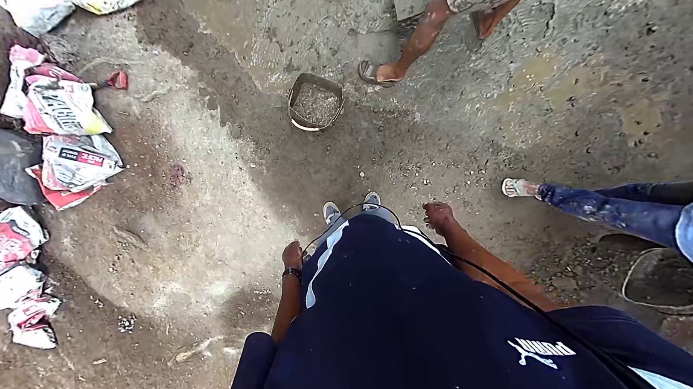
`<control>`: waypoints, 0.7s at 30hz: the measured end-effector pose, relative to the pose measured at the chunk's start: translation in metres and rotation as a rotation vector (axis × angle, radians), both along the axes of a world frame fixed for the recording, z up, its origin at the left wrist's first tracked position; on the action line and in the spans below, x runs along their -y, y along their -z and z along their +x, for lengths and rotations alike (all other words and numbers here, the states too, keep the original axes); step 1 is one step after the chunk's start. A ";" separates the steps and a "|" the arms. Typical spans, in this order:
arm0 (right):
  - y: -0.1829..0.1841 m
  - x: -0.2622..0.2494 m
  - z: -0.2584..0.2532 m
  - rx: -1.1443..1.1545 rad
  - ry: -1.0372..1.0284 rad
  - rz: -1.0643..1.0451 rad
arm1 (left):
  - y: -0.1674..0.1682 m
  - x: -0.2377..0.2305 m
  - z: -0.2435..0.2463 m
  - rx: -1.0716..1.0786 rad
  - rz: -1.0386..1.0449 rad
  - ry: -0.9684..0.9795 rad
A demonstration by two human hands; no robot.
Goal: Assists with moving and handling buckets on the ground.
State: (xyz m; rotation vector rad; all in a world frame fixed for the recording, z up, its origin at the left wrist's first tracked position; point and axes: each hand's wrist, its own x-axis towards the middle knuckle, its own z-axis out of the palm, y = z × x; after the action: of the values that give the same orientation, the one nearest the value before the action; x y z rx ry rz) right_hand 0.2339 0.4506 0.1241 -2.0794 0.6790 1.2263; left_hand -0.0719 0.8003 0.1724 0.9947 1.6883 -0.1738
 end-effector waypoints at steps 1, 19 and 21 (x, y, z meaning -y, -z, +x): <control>0.000 0.001 0.000 -0.001 -0.001 -0.002 | -0.002 -0.001 0.004 0.002 -0.008 -0.013; 0.000 -0.004 -0.002 0.036 -0.034 0.007 | 0.008 -0.002 -0.011 -0.028 0.015 0.073; 0.000 -0.005 -0.002 0.031 -0.043 0.006 | 0.009 -0.002 -0.013 -0.031 0.008 0.059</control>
State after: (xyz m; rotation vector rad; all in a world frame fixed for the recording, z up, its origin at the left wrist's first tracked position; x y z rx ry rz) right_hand 0.2317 0.4556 0.1246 -2.1139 0.6192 1.2152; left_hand -0.0846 0.8020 0.1636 1.0527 1.6895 -0.2222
